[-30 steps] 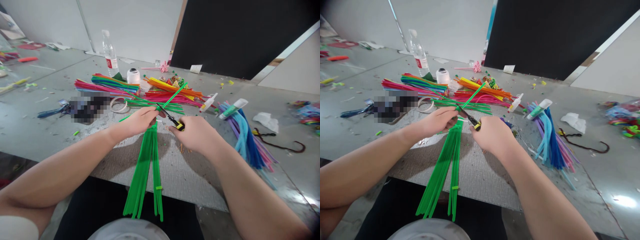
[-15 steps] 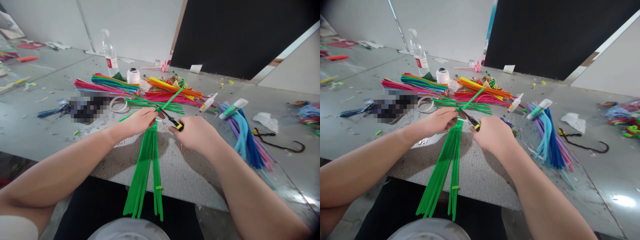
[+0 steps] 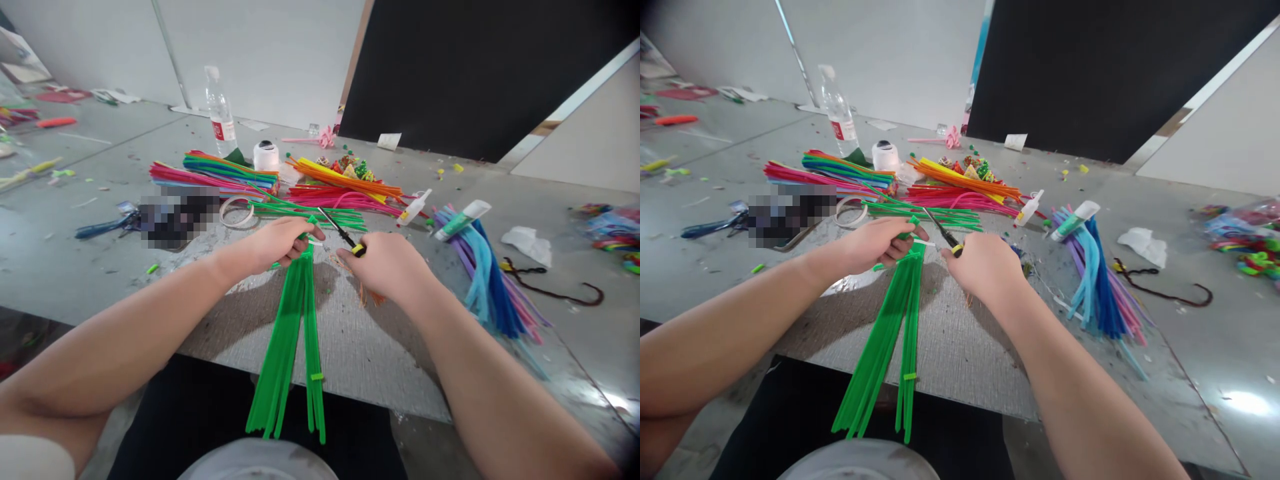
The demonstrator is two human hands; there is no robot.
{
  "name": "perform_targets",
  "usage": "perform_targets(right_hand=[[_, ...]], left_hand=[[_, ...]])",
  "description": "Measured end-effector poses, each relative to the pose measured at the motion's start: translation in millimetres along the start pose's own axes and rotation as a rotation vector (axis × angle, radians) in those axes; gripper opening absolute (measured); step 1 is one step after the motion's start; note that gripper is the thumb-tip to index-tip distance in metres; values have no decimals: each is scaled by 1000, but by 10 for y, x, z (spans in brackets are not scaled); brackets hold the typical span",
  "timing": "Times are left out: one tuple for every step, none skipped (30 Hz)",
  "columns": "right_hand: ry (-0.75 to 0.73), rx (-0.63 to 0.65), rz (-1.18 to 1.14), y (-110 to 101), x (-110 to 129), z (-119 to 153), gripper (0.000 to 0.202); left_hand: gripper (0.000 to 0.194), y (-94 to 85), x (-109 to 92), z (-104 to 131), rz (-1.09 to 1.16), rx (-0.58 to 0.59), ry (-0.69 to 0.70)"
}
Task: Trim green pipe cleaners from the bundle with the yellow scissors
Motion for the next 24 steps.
perform_targets(right_hand=[[13,-4,-10,0,-30,-33,45],[26,-9,-19,0,-63,-70,44],[41,-17,-26,1,-101,-111,44],[56,-27,-31,1,-142,-153,43],[72,-35,-32,1,-184,-195,44],[85,-40,-32,1,-225,-235,44],[96,-39,-30,0,-263,-270,44],[102,-35,-29,-1,-298,-299,45],[101,-29,-28,-4,-327,-322,45],[99,-26,-28,-10,-349,-337,45],[98,-31,-27,-18,-367,-345,44],[98,-44,-26,-29,-378,-346,45],[101,-63,-24,-41,-386,-342,45],[102,-81,-25,-54,-389,-336,45],[103,-98,-29,-66,-390,-328,45],[103,-112,-36,-77,-390,-321,45],[102,-124,-46,-87,-389,-315,45],[103,-137,-57,-97,-390,-311,44],[106,-149,-67,-104,-393,-310,44],[111,-160,-78,-110,-398,-310,44],[116,-166,-87,-113,-404,-312,43],[118,-166,-95,-114,-411,-315,43],[117,-163,-102,-112,-417,-318,43],[115,-159,-105,-108,-422,-320,43]], left_hand=[[22,-17,8,-17,-28,-15,6],[22,-38,19,-36,-89,-51,22],[21,-62,29,-57,-181,-101,55],[19,-86,37,-77,-297,-155,106],[18,-107,42,-96,-432,-208,174],[15,-121,45,-113,-566,-248,249],[15,-127,49,-128,-687,-269,314],[16,-127,54,-142,-786,-278,357],[17,-122,57,-152,-865,-282,383],[19,-113,55,-158,-934,-289,397],[20,-99,46,-163,-994,-300,404],[21,-79,27,-168,-1047,-313,414],[23,-54,1,-178,-1096,-325,427],[26,-26,-31,-197,-1137,-333,439],[28,2,-68,-230,-1173,-331,449],[28,32,-108,-279,-1208,-317,458],[28,58,-148,-345,-1242,-305,458],[25,83,-186,-428,-1291,-280,450],[25,107,-220,-523,-1345,-255,447],[27,126,-247,-626,-1388,-242,432],[28,144,-265,-730,-1416,-229,405],[28,164,-272,-832,-1422,-206,374],[29,186,-271,-923,-1421,-193,361],[27,209,-262,-1001,-1419,-186,351]])
Point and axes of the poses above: each hand's wrist, its own z-axis away from the middle knuckle, its own y-axis out of the palm, x = y × z, the point moved 2 cm from there along -z, towards the middle knuckle, and after that the axes turned 12 degrees about -z, right-handed, at the moved point
